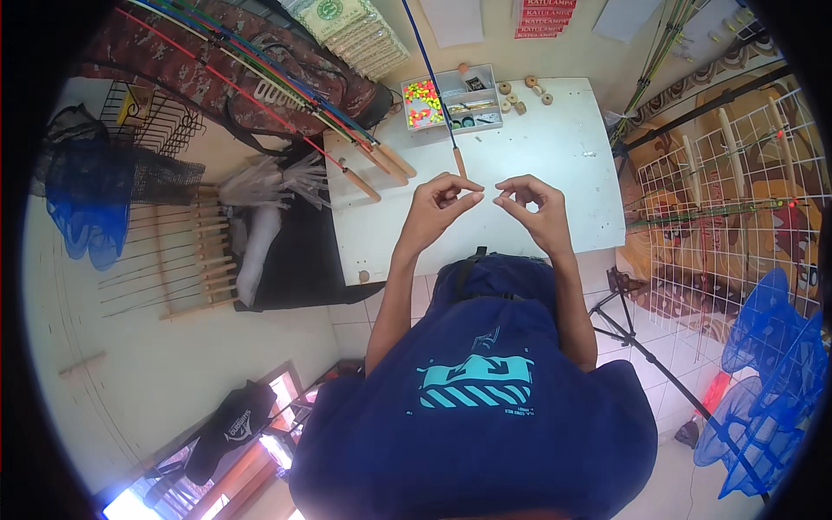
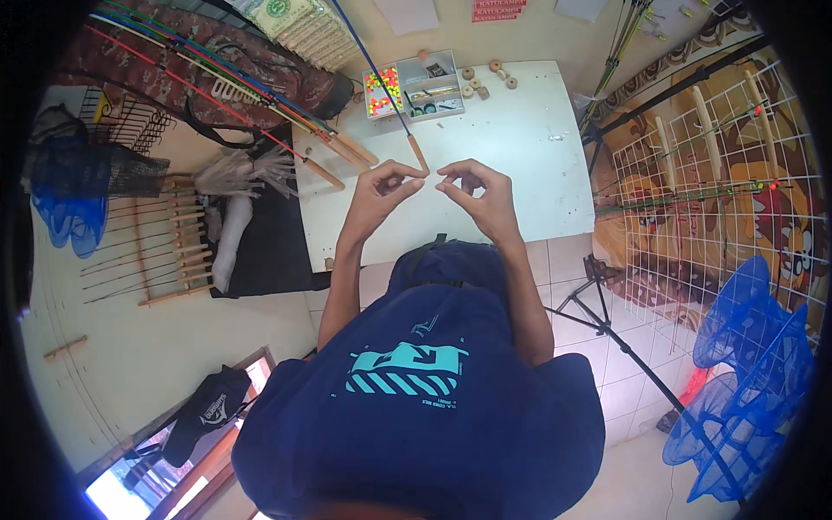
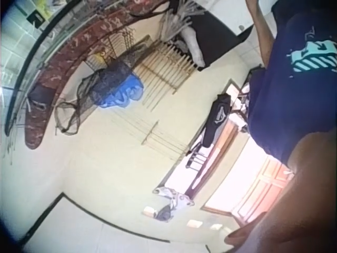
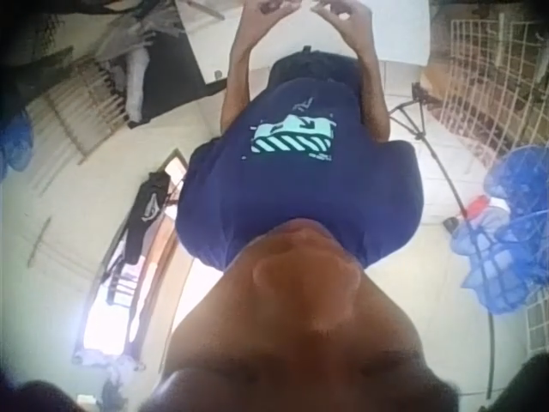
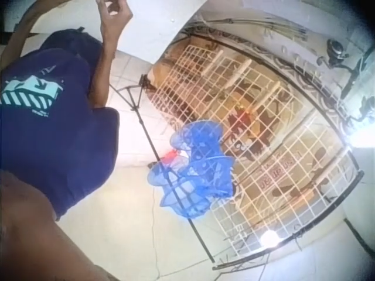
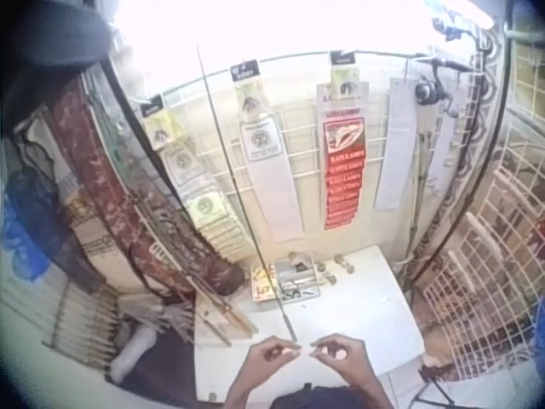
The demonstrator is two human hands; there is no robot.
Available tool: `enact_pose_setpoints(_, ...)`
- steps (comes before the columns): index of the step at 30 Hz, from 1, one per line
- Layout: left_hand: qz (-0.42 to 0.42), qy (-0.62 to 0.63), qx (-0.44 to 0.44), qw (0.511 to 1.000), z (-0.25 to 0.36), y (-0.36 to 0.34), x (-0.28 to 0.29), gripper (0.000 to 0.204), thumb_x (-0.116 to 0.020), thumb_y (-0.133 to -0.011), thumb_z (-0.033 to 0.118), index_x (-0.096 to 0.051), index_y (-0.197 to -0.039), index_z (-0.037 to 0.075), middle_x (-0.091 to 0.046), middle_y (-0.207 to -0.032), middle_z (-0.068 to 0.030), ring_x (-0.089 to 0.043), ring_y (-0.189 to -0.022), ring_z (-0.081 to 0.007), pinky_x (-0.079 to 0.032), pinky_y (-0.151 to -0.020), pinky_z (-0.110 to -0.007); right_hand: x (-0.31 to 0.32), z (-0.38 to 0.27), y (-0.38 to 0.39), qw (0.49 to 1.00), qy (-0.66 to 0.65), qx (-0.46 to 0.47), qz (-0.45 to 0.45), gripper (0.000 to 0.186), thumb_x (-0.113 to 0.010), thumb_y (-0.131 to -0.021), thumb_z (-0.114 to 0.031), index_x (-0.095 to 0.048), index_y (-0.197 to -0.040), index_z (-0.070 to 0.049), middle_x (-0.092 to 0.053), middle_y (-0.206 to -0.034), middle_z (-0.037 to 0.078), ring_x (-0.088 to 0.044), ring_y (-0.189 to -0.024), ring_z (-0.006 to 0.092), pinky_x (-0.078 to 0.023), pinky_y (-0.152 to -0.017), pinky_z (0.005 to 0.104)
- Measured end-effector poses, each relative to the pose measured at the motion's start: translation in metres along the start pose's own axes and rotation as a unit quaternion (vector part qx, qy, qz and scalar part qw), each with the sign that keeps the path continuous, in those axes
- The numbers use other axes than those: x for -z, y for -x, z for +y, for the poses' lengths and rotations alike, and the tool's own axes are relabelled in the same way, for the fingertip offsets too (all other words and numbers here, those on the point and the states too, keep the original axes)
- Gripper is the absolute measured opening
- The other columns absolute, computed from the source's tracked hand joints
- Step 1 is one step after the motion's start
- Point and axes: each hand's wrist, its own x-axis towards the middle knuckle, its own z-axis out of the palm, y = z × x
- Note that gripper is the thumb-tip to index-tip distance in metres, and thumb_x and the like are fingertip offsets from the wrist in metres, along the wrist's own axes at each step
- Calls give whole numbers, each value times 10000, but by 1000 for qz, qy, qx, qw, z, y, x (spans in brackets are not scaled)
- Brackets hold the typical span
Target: Repairing a fishing rod by attaching a guide and applying thread.
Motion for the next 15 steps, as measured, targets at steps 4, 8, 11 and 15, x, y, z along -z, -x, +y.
enact_pose_setpoints(4,26,-61,-6,998,7,5,6,173,-755,-836,153,-720,-947,25,-420,-731,57,-318,-618,-34,-261,-534,-217,1,-2,0,995,99,26,-8,145,-739,-816,-99,-724,-944,-32,-671,-809,9,-465,-618,44,-413,-625,227)
enact_pose_setpoints(8,31,-19,-20,999,1,6,4,152,-691,-890,152,-696,-971,23,-519,-775,28,-381,-643,-39,-309,-569,-210,-6,3,2,995,95,25,-21,130,-721,-836,-121,-734,-940,-45,-695,-833,22,-500,-612,55,-428,-610,229)
enact_pose_setpoints(11,8,61,23,998,16,9,-2,228,-606,-942,117,-613,-1153,30,-617,-846,-20,-424,-671,-59,-369,-622,-225,-14,11,3,1000,20,-16,-13,144,-709,-857,-152,-733,-952,-45,-708,-848,31,-571,-663,59,-454,-615,225)
enact_pose_setpoints(15,-2,78,11,997,6,8,-5,288,-562,-968,127,-531,-1246,60,-622,-835,0,-426,-680,-48,-369,-628,-210,-23,17,4,996,-71,-47,-33,182,-700,-881,-174,-715,-978,-21,-700,-850,24,-595,-725,63,-468,-665,222)
